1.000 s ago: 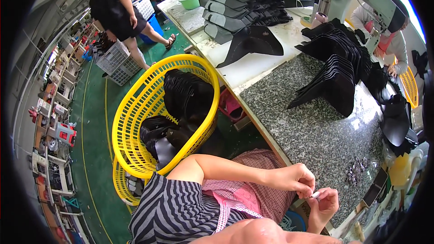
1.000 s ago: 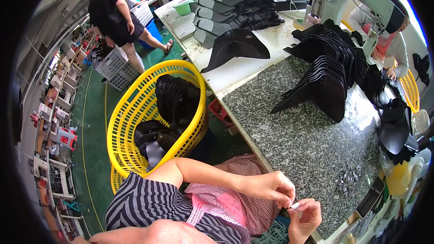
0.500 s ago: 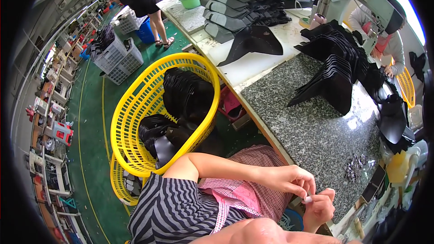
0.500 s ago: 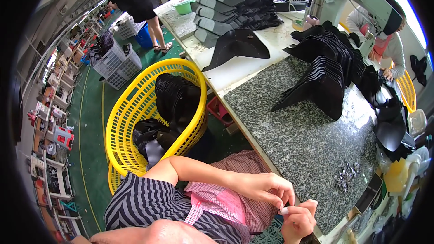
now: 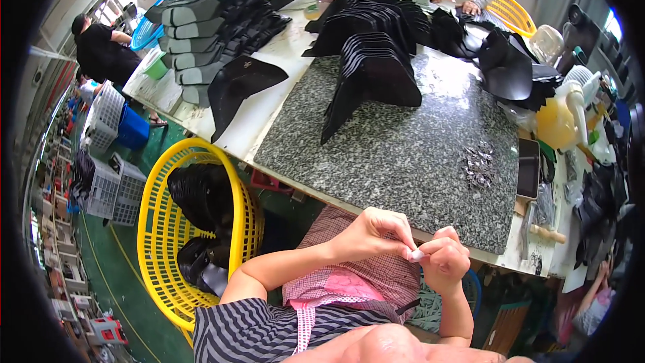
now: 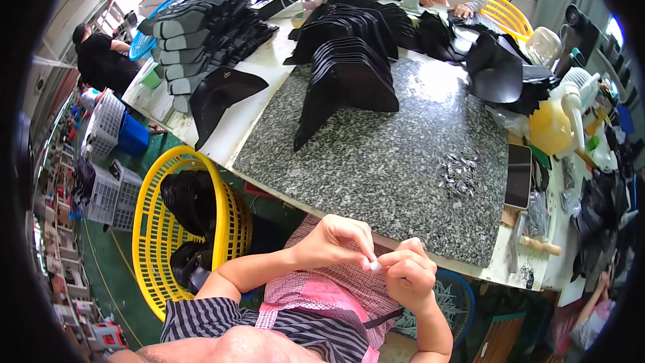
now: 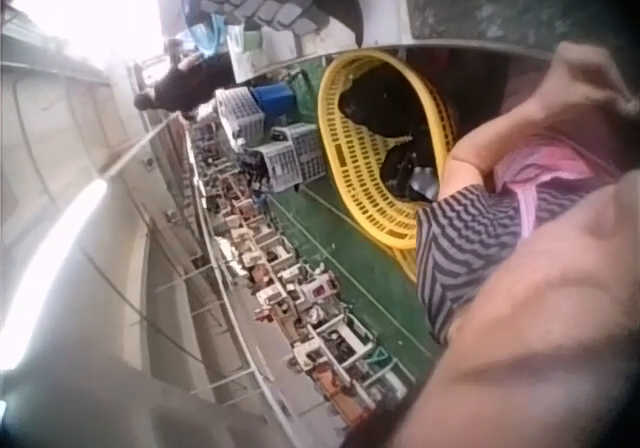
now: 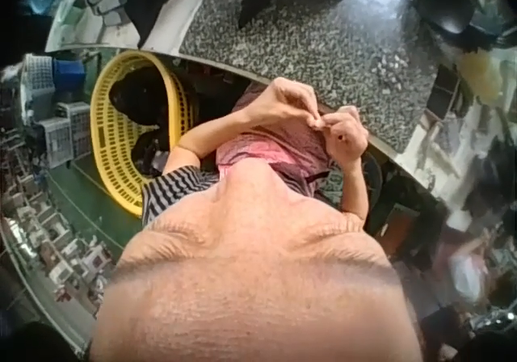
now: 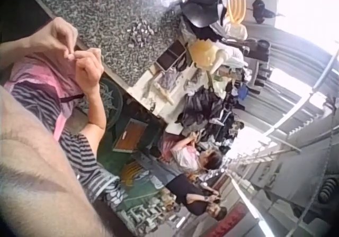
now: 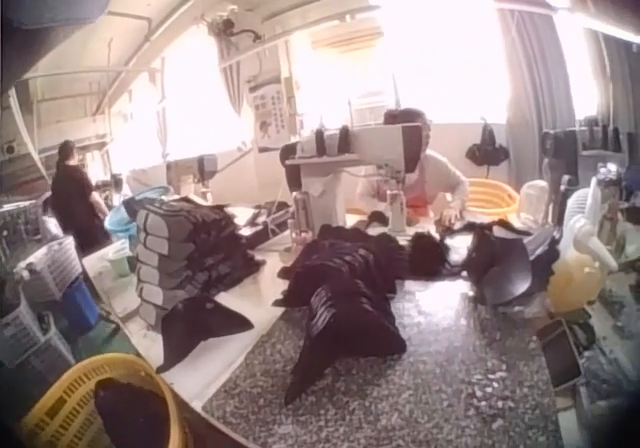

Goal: The recorder is manually attaching small metal components to black synthetic shoe upper parts at a workbench.

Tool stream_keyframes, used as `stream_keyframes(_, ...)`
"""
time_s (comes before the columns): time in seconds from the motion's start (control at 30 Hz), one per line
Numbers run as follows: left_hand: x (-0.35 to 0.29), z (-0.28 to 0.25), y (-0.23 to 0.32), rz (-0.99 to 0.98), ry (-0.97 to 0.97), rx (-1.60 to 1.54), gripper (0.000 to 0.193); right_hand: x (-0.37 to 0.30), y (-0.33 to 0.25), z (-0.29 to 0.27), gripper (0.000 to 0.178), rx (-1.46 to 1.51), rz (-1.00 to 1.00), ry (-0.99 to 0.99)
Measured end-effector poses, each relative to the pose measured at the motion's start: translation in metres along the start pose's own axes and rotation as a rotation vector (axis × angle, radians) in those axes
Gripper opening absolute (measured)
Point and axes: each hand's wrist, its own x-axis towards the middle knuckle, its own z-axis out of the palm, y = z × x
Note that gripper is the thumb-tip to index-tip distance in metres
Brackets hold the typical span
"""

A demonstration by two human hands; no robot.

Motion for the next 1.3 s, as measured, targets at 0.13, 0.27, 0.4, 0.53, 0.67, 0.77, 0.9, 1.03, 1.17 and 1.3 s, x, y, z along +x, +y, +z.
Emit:
stream_keyframes(0.13, 0.012, -0.004, -0.001, -0.095, -0.042, -0.115, 0.005, 0.002, 0.004, 0.001, 0.037, 0.039, 0.013, 0.062)
stream_keyframes(0.27, 0.061, -0.034, 0.030, 0.378, -0.065, 0.776, 0.014, 0.002, 0.016, 0.004, 0.035, 0.168, 0.084, 0.214)
stream_keyframes(0.4, 0.124, -0.088, 0.066, 0.521, 0.487, 1.791, 0.042, -0.009, 0.024, -0.001, 0.025, 0.325, 0.263, 0.274)
stream_keyframes(0.53, 0.139, -0.141, 0.077, 0.203, 0.562, 2.015, 0.045, -0.017, 0.029, 0.007, 0.024, 0.372, 0.309, 0.233)
stream_keyframes(0.67, 0.146, -0.145, 0.070, 0.339, 0.568, 2.015, 0.030, -0.020, 0.032, 0.006, 0.023, 0.408, 0.395, 0.277)
stream_keyframes(0.77, 0.137, -0.145, 0.066, 0.658, 0.538, 1.990, 0.026, -0.024, 0.038, 0.009, 0.025, 0.394, 0.420, 0.293)
stream_keyframes(0.9, 0.113, -0.108, 0.076, 0.468, 0.349, 1.562, 0.020, -0.019, 0.043, 0.007, 0.031, 0.340, 0.358, 0.285)
stream_keyframes(1.03, 0.088, -0.060, 0.087, 0.261, 0.150, 1.065, 0.020, 0.012, 0.033, 0.007, 0.037, 0.424, 0.266, 0.369)
stream_keyframes(1.17, 0.069, -0.049, 0.076, -0.242, 0.029, 0.486, 0.022, 0.029, 0.033, 0.011, 0.035, 0.434, 0.269, 0.386)
stream_keyframes(1.3, 0.060, -0.045, 0.061, -0.336, -0.035, 0.320, 0.025, 0.023, 0.033, 0.011, 0.036, 0.328, 0.343, 0.393)
